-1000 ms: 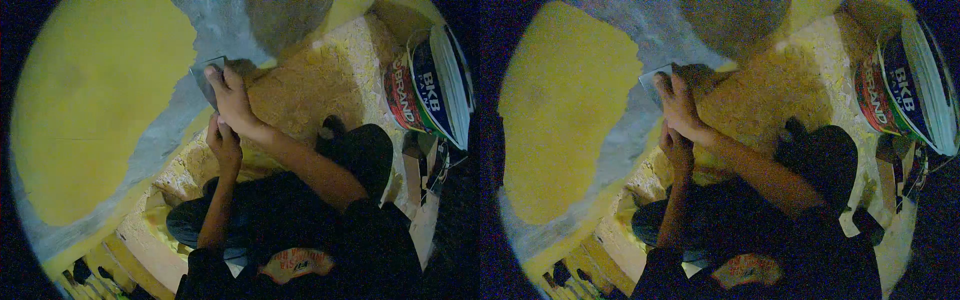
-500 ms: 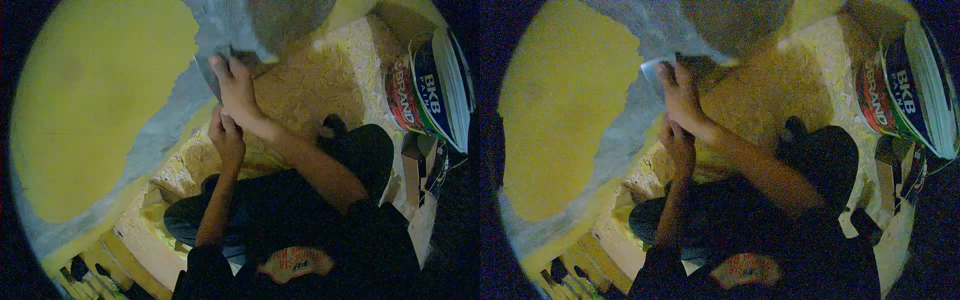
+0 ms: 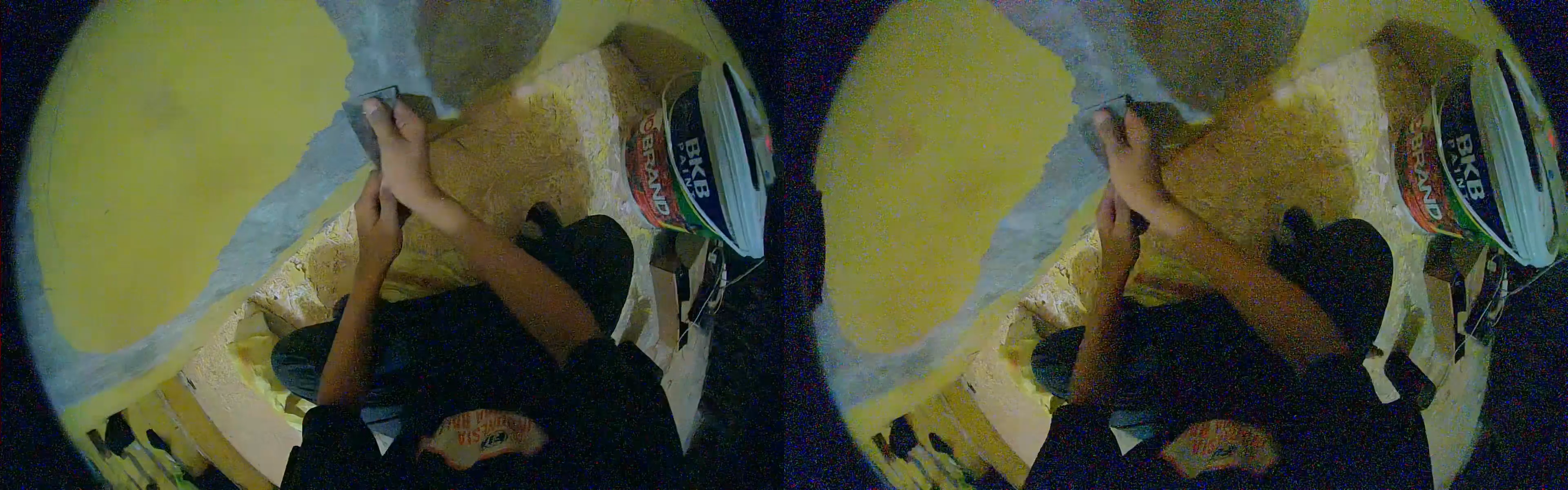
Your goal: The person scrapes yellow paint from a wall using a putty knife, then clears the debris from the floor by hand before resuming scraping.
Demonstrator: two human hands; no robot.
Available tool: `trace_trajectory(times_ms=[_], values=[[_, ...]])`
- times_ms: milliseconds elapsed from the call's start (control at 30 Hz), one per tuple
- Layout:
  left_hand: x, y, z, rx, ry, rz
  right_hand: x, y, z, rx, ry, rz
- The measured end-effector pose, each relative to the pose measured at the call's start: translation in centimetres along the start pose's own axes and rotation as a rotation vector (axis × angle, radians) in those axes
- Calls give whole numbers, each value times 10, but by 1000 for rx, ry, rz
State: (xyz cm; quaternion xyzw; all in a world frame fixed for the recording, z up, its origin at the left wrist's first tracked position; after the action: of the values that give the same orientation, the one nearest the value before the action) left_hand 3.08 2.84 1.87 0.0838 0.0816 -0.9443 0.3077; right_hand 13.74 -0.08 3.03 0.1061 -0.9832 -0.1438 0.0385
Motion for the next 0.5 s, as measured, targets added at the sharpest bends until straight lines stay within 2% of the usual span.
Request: trace_trajectory(times_ms=[67, 100, 200, 233, 333, 433, 500], values=[[-6, 6, -5, 86, -122, -187, -2, -3, -4, -58, -9, -80], [-5, 5, -7, 83, -118, -180, 0, -2, -8, -141, -1, -136], [-3, 7, -21, -121, 2, -138, 5, -4, 4, -132, 68, -172], [0, 7, -23, -137, 83, -65, 5, -1, 10, -135, 64, -174], [4, 3, -22, -188, 157, 34, 8, 4, 24, -86, 64, -151], [-5, 1, -9, -217, 169, 38, 5, 7, 18, -5, 103, -100], [-7, -1, -15, -186, 112, 7, 0, 8, 4, -127, 67, -113]])
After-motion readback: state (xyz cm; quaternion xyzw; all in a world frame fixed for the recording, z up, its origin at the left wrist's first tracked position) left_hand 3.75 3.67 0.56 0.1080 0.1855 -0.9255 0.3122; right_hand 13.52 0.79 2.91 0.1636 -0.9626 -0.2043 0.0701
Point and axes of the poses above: each hand's wrist, its own x-axis away from the middle knuckle, its own y-axis out of the palm, z = x × y, the point moved 5 cm from there along -x, towards the middle knuckle, and after that the axes turned 9 degrees about y, right-handed, at the moved point
